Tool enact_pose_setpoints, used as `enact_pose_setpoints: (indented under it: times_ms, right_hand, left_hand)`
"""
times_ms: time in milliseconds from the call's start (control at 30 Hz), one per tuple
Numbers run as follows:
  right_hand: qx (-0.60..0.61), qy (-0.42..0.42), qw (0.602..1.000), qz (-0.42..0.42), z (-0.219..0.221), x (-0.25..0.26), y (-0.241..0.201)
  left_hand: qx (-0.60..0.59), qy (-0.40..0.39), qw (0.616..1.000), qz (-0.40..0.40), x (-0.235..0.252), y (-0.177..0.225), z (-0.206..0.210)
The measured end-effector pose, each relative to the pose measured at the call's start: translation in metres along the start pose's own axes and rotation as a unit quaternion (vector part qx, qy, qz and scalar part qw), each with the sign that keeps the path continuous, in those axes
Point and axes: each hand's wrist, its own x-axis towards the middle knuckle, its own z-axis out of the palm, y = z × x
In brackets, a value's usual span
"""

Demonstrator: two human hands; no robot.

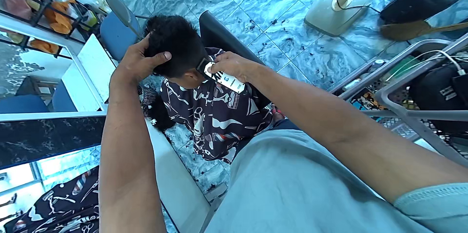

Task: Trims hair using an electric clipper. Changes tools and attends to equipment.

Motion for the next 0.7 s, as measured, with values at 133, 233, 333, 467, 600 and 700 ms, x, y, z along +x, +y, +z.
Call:
enact_pose_setpoints:
  times_ms: [133, 233, 333, 467, 600, 700]
  right_hand:
    - [0.008, 0.009, 1.000, 0.003, 0.001, -0.002, -0.004]
    - [-0.007, 0.008, 1.000, -0.003, 0.004, -0.005, -0.008]
    - [-0.032, 0.025, 0.999, 0.011, 0.005, -0.006, -0.009]
    - [0.031, -0.003, 1.000, 0.000, 0.006, -0.010, -0.013]
    - [0.029, 0.006, 0.999, 0.025, 0.005, -0.010, -0.017]
    - [0.032, -0.002, 0.999, 0.016, 0.006, -0.011, -0.021]
  left_hand:
    - [0.003, -0.002, 1.000, 0.009, -0.001, 0.002, -0.001]
    - [0.003, -0.004, 1.000, 0.011, -0.002, 0.000, -0.001]
    - [0.001, -0.004, 1.000, 0.010, -0.001, 0.000, -0.001]
    - [-0.013, -0.004, 1.000, 0.011, -0.003, -0.003, 0.000]
    - [-0.015, -0.003, 1.000, 0.016, -0.001, -0.005, 0.000]
    - [-0.013, -0.003, 1.000, 0.013, -0.003, -0.004, 0.001]
